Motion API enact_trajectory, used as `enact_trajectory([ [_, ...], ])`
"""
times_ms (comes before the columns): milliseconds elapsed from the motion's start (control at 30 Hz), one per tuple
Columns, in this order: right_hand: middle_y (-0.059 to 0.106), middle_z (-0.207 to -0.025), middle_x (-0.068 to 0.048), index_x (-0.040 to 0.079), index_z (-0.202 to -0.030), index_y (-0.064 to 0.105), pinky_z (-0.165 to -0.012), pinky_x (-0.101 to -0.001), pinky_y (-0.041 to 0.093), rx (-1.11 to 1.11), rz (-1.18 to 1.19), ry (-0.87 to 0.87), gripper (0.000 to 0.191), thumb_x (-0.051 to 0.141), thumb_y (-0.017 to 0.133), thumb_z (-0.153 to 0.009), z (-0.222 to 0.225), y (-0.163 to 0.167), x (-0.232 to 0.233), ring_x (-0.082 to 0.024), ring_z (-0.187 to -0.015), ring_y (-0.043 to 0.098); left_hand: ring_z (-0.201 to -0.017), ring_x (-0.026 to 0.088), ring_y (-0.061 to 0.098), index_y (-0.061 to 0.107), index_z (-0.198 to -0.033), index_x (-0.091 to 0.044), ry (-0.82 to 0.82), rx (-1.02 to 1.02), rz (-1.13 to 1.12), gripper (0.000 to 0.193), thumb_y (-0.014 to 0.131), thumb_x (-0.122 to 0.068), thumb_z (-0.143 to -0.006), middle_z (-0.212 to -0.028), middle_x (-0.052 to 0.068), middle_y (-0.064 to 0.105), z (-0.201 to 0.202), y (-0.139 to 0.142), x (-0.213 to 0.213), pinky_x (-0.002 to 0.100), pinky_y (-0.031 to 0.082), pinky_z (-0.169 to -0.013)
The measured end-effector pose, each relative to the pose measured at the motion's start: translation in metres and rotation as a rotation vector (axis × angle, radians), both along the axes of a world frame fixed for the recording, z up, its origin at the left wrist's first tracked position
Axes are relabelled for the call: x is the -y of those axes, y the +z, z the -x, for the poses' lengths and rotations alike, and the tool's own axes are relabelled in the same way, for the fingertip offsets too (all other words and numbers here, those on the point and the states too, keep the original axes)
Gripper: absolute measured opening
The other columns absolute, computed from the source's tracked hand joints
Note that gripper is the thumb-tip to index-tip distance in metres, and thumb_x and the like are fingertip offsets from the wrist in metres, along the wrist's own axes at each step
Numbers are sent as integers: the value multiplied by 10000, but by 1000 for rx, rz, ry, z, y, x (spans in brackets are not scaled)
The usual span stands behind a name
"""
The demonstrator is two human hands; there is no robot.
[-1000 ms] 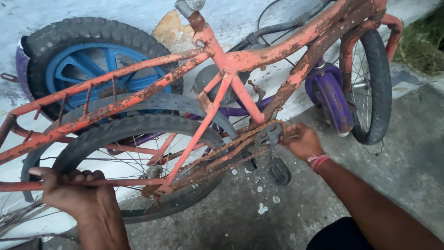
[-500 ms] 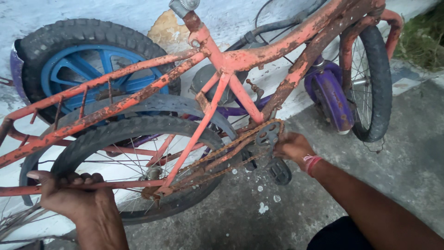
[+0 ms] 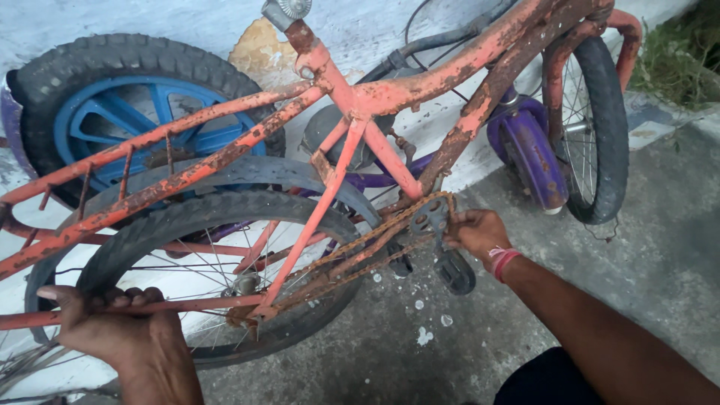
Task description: The person works on the rusty chain of a bicycle lying on its side on a concrete slab, threading and positioning the chain over the chainring and rear sprocket by hand. They then lift the bicycle upright and move it against the nearby wall.
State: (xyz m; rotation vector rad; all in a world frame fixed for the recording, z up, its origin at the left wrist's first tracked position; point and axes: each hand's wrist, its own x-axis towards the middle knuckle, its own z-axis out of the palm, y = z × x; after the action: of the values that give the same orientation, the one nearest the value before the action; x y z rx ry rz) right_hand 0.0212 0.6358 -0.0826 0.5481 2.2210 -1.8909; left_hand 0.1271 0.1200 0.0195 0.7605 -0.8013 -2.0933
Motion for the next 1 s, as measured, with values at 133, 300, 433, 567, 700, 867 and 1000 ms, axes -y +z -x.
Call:
enact_trajectory([
  [133,752,-882,-165,-104,-960,706,-661,-337,636,-60,41,-65,147,-52,717,-823,12,15,-16,-235,-763,752,-493,94,406,396,-707,-194,1,-15,-18,579,669,-565,-1058,-582,-44,367,17,4,-14,264,323,-494],
  [300,764,-856,-125,-43,-970,729,-609,-306,553,-102,-95,-98,129,-17,750,-845,12,34,-3,-183,-718,697,-476,93,400,414,-699,-197,-43,-12,1,571,628,-582,-1063,-575,-54,369,20,17,1,263,330,-486],
  [433,762,-864,-109,-61,-959,716,-632,-280,580,-131,-88,-89,150,-27,759,-819,7,51,8,-154,-737,716,-483,92,413,414,-694,-196,8,6,-43,569,661,-552,-1064,-577,-55,384,14,30,10,258,319,-490],
  [567,764,-859,-104,-60,-986,721,-597,-282,533,-116,-48,-41,187,-36,727,-801,-7,64,17,-148,-697,679,-474,92,391,387,-689,-200,-23,-22,1,585,658,-556,-1066,-576,-63,377,1,46,17,260,310,-495],
  [700,764,-844,-94,-47,-989,725,-596,-270,528,-123,-129,10,206,-16,708,-787,-20,81,23,-134,-671,667,-494,76,394,400,-712,-205,-37,-41,-23,566,664,-557,-1068,-597,-71,384,-11,64,24,259,299,-505],
  [867,747,-834,-118,-67,-987,710,-599,-291,518,-138,-160,1,187,-15,664,-814,-32,96,39,-156,-671,659,-490,80,388,409,-701,-199,-49,-34,0,587,665,-597,-1047,-583,-62,370,-26,88,39,260,306,-504],
  [1000,759,-847,-112,-59,-986,702,-633,-274,543,-186,-133,12,189,-36,667,-802,-43,96,48,-148,-697,689,-494,86,384,374,-690,-201,-44,-25,-22,612,689,-588,-1044,-584,-62,360,-39,98,51,252,302,-510],
])
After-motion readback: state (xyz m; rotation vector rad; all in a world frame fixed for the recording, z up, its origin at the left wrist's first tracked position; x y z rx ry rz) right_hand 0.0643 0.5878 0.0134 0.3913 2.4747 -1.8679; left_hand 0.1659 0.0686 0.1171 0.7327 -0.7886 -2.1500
